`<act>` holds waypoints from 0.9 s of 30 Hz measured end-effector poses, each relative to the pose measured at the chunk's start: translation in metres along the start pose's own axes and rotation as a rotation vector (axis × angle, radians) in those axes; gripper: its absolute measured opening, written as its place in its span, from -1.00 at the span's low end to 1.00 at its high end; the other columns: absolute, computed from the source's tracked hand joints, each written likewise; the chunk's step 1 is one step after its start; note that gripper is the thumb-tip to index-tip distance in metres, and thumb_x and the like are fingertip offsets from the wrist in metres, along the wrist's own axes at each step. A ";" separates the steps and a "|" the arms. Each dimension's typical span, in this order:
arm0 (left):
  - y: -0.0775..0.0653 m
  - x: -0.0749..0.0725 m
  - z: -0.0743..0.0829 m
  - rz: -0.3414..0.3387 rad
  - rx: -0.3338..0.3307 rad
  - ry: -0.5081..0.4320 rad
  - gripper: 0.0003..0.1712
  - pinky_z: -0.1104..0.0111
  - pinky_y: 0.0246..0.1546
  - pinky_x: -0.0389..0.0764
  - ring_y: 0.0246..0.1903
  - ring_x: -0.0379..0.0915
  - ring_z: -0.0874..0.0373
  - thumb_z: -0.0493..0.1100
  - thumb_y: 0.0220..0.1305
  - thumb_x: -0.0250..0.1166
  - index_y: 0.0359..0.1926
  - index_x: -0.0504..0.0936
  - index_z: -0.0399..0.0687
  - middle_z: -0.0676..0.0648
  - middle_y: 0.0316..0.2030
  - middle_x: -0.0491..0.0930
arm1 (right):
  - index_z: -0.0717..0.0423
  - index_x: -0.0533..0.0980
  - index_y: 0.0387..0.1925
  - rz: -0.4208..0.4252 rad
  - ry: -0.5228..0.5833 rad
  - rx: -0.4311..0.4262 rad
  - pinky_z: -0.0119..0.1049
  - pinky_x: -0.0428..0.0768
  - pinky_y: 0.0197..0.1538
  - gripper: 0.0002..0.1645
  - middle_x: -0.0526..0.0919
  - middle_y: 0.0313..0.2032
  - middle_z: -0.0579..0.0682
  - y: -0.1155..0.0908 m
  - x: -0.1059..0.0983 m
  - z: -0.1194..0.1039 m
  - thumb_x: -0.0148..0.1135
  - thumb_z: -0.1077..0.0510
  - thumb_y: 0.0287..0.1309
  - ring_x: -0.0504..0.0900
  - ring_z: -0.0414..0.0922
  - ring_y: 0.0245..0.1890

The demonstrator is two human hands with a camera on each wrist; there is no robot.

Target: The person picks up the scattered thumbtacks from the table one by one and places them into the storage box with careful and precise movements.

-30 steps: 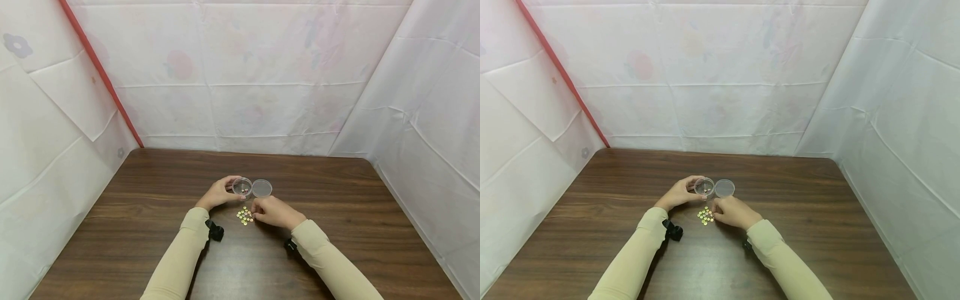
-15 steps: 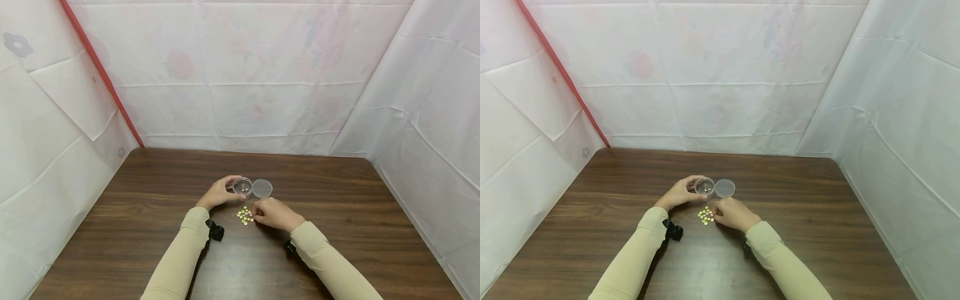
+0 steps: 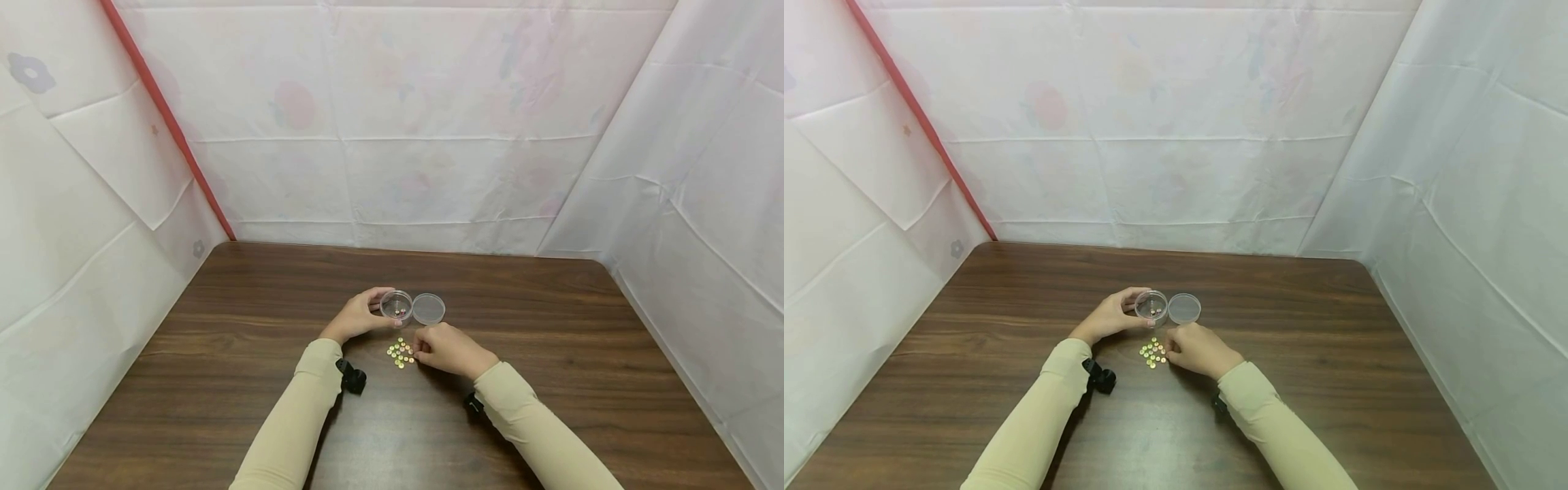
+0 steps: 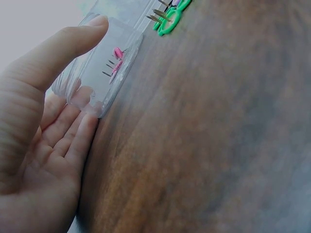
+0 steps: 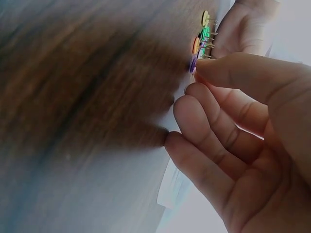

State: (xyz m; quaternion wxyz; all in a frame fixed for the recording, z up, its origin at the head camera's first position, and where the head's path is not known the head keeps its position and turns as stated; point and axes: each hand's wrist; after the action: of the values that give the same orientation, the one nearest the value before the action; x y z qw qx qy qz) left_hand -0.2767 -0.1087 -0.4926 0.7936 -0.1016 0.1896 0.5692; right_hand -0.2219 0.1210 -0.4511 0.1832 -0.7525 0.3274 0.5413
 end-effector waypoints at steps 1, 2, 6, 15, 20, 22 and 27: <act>0.000 0.000 0.000 -0.002 -0.001 -0.003 -0.19 0.12 0.11 0.47 0.03 0.39 0.20 0.06 -0.22 0.56 0.16 0.45 0.31 0.10 0.05 0.49 | -0.08 0.52 -0.53 0.000 0.005 0.000 -0.43 0.50 -0.52 -0.87 0.48 -0.61 -0.26 0.000 0.000 0.000 0.30 0.18 0.04 0.41 -0.37 -0.59; 0.000 0.000 0.000 -0.005 -0.003 -0.007 -0.18 0.11 0.11 0.47 0.03 0.39 0.20 0.06 -0.22 0.56 0.16 0.45 0.30 0.10 0.05 0.49 | -0.07 0.52 -0.52 -0.001 0.011 -0.002 -0.43 0.50 -0.52 -0.87 0.48 -0.61 -0.26 0.000 0.000 0.001 0.29 0.18 0.05 0.41 -0.37 -0.59; -0.002 -0.001 0.004 -0.022 -0.010 -0.029 -0.17 0.09 0.11 0.47 0.04 0.38 0.18 0.03 -0.20 0.55 0.19 0.43 0.25 0.05 0.07 0.49 | -0.04 0.53 -0.50 -0.009 0.034 -0.007 -0.43 0.53 -0.49 -0.89 0.50 -0.58 -0.24 0.000 -0.001 0.002 0.28 0.18 0.09 0.43 -0.37 -0.57; -0.016 -0.008 0.035 -0.068 0.010 -0.021 -0.17 0.03 0.13 0.44 0.10 0.35 -0.03 -0.08 -0.06 0.49 0.26 0.36 -0.07 -0.21 0.15 0.43 | -0.03 0.51 -0.47 -0.030 0.098 -0.016 -0.39 0.56 -0.43 -0.90 0.52 -0.54 -0.22 0.001 -0.006 0.006 0.25 0.19 0.12 0.45 -0.36 -0.52; -0.018 -0.008 0.040 -0.069 -0.005 -0.022 -0.16 0.03 0.14 0.43 0.11 0.34 -0.04 -0.08 -0.06 0.49 0.27 0.36 -0.07 -0.21 0.15 0.42 | -0.07 0.51 -0.45 -0.024 0.120 -0.018 -0.41 0.54 -0.43 -0.91 0.53 -0.53 -0.25 0.003 -0.006 0.010 0.23 0.17 0.14 0.45 -0.37 -0.52; -0.017 -0.008 0.040 -0.065 -0.005 -0.029 -0.16 0.03 0.14 0.43 0.11 0.34 -0.03 -0.08 -0.07 0.50 0.27 0.36 -0.06 -0.20 0.15 0.43 | -0.07 0.51 -0.44 -0.014 0.121 -0.019 -0.40 0.54 -0.44 -0.91 0.53 -0.54 -0.25 0.003 -0.008 0.009 0.22 0.15 0.16 0.45 -0.36 -0.53; -0.016 -0.007 0.037 -0.060 0.006 -0.028 -0.17 0.03 0.13 0.44 0.10 0.35 -0.03 -0.09 -0.07 0.50 0.26 0.37 -0.06 -0.20 0.13 0.44 | -0.06 0.51 -0.43 0.040 0.129 -0.019 -0.40 0.52 -0.47 -0.92 0.51 -0.55 -0.26 0.005 -0.013 0.007 0.21 0.17 0.16 0.44 -0.35 -0.55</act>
State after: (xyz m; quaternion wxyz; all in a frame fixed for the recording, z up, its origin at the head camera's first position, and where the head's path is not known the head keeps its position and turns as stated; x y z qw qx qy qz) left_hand -0.2569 -0.1064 -0.4570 0.8131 -0.0969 0.1769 0.5461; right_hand -0.2328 0.1262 -0.4412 0.1436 -0.7809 0.3483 0.4983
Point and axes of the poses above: each hand's wrist, its own y-axis towards the middle knuckle, its own x-axis out of the palm, z = x × y
